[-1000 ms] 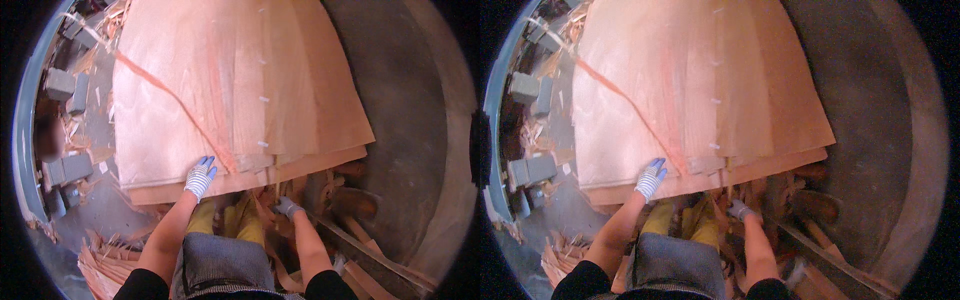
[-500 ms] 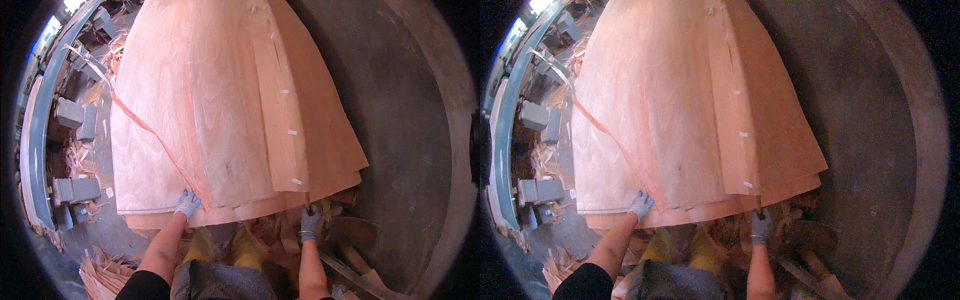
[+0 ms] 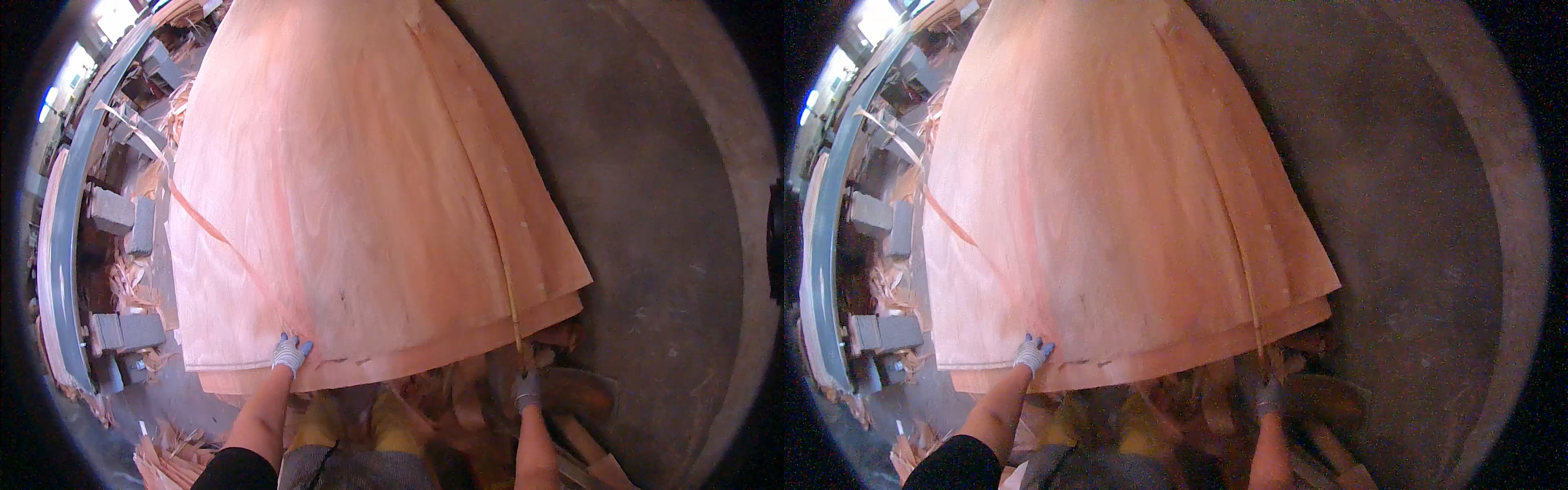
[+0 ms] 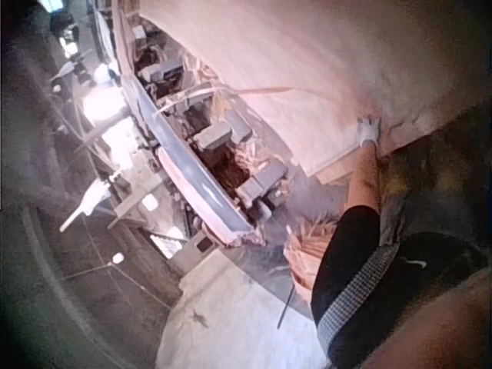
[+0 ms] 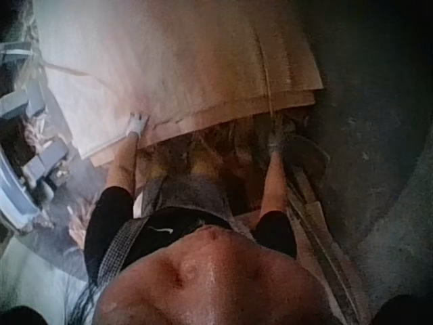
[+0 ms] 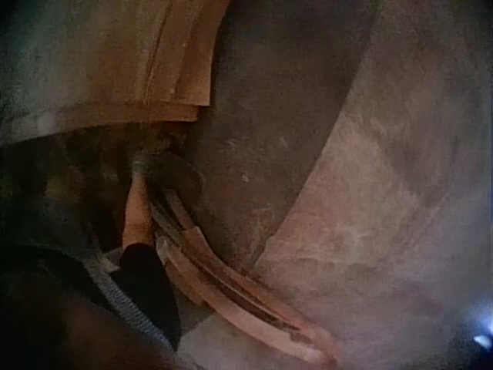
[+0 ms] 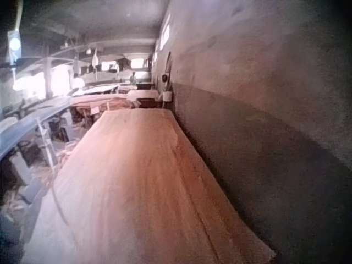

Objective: The person trims a wood veneer sheet with a small blade, moves the sheet aside, and then carries another large wood veneer sheet across the workshop to a metal workbench, where they secure it with tape.

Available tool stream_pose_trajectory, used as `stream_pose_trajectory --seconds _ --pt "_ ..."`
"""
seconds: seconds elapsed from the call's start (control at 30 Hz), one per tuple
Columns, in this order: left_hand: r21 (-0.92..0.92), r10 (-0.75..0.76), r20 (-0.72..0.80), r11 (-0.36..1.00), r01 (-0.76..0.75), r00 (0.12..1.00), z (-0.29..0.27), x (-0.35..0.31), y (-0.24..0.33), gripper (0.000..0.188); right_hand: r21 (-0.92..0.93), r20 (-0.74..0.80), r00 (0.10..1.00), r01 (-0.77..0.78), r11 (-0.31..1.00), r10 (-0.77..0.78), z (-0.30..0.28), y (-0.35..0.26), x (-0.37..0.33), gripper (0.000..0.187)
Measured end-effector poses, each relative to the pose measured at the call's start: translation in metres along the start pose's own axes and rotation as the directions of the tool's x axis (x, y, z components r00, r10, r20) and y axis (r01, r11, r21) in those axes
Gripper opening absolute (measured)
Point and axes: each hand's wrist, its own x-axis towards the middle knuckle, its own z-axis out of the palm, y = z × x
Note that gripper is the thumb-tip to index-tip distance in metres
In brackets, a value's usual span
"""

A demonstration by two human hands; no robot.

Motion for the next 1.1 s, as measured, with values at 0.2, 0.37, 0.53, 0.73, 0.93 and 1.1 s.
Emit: stream_pose_trajectory --seconds 0.2,0.37,0.53,0.73,0.93,1.1 --pt "-0.040 -0.158 -0.064 0.987 0.156 0.985 -0.002 -0.002 -0.003 0.055 0.015 -0.200 0.980 -0.001 1.000 0.004 -0.121 -0.050 -0.019 0.043" --pt "-0.138 -0.236 -0.185 0.967 0.212 0.954 0.026 0.022 -0.017 0.042 -0.233 -0.371 0.928 -0.068 0.970 -0.024 -0.140 -0.010 -0.004 0.043" --pt "-0.316 -0.171 -0.131 0.941 0.123 0.977 0.009 -0.001 -0.046 0.033 -0.107 -0.369 0.919 0.109 0.988 -0.141 -0.128 -0.022 -0.050 0.040" --pt "-0.837 -0.139 -0.203 0.538 -0.099 0.969 -0.001 -0.040 -0.123 0.015 0.108 -0.336 0.941 -0.009 0.994 0.045 -0.130 -0.031 -0.138 0.034" --pt "-0.775 0.175 -0.082 0.608 -0.174 0.981 0.010 -0.069 -0.162 0.022 0.319 -0.284 0.946 -0.063 0.946 0.159 -0.110 -0.077 -0.144 0.034" --pt "-0.906 0.116 -0.069 0.409 -0.111 0.991 -0.083 -0.157 -0.143 0.018 0.248 -0.238 0.971 0.077 0.966 -0.017 -0.116 -0.121 -0.196 0.032"
